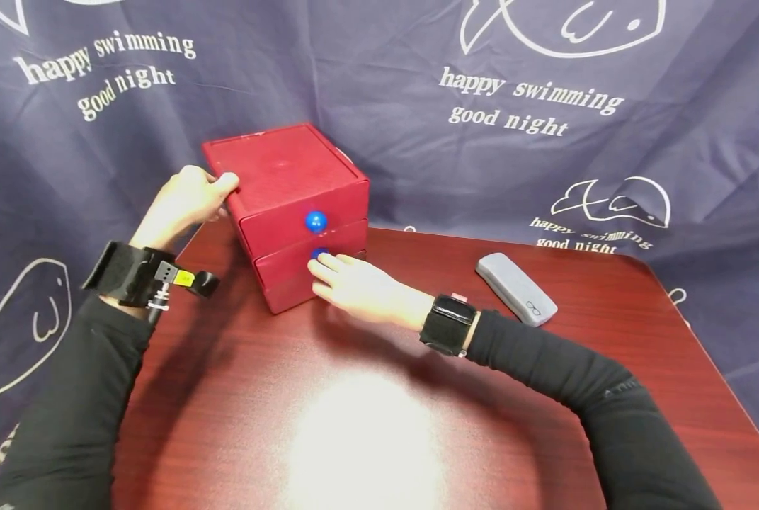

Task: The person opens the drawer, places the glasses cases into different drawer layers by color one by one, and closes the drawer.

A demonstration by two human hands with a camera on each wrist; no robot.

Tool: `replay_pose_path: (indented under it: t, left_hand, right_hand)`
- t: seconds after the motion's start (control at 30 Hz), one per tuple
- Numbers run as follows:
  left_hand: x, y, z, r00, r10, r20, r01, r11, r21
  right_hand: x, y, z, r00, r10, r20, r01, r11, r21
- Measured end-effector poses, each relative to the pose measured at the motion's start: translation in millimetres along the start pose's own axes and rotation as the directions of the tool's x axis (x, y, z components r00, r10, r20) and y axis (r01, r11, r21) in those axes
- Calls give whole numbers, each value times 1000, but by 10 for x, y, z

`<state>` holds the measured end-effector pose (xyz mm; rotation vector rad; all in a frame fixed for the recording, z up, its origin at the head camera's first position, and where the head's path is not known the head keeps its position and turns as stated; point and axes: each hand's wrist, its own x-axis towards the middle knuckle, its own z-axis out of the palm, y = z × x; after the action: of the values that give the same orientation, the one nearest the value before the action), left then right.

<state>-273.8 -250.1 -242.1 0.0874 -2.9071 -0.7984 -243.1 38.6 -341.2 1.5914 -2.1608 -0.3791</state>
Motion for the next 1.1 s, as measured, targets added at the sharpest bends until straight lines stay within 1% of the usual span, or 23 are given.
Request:
replay_pose_path:
  t: [0.1, 0.17, 0.23, 0.3, 0.5, 0.63, 0.77, 0.87, 0.97, 1.1]
  left_hand:
    - [11, 13, -22, 1000, -8, 30, 8, 1000, -19]
    - [21, 13, -33, 999, -11, 37, 12, 999, -33]
    - [33, 12, -34, 999, -13, 31, 14, 999, -30]
    - [46, 13, -27, 1000, -14, 16, 14, 1000, -23]
    - [69, 31, -6, 999, -24, -22, 24, 1000, 8]
    - [58, 41, 8, 998, -14, -53, 15, 1000, 9]
    - [42, 23, 43, 994, 8, -110, -7, 1000, 8]
    - [41, 3, 77, 988, 12, -154, -11, 1000, 8]
    - [40, -16, 100, 982, 10, -188, -9, 1000, 7]
    - [28, -42, 107, 979, -6, -203, 6, 1000, -1]
  right_hand:
    - [-25, -38, 18, 999, -29, -13, 29, 1000, 6]
    - [-26, -54, 50, 999, -44, -15, 44, 999, -3]
    - [-23, -60, 85, 999, -52, -10, 52, 999, 0]
    - [-30, -61, 127, 998, -62, -5, 62, 998, -29]
    - [-32, -51, 254, 994, -106, -40, 100, 986, -133]
    - [-15, -41, 335, 990, -130, -58, 120, 981, -151]
    - [15, -33, 395, 986, -154, -68, 142, 977, -159]
    - [37, -28, 425, 983, -169, -70, 156, 973, -170]
    - [67, -26, 448, 982, -180, -61, 166, 969, -185]
    - [116, -37, 476, 980, -196, -44, 183, 960, -210]
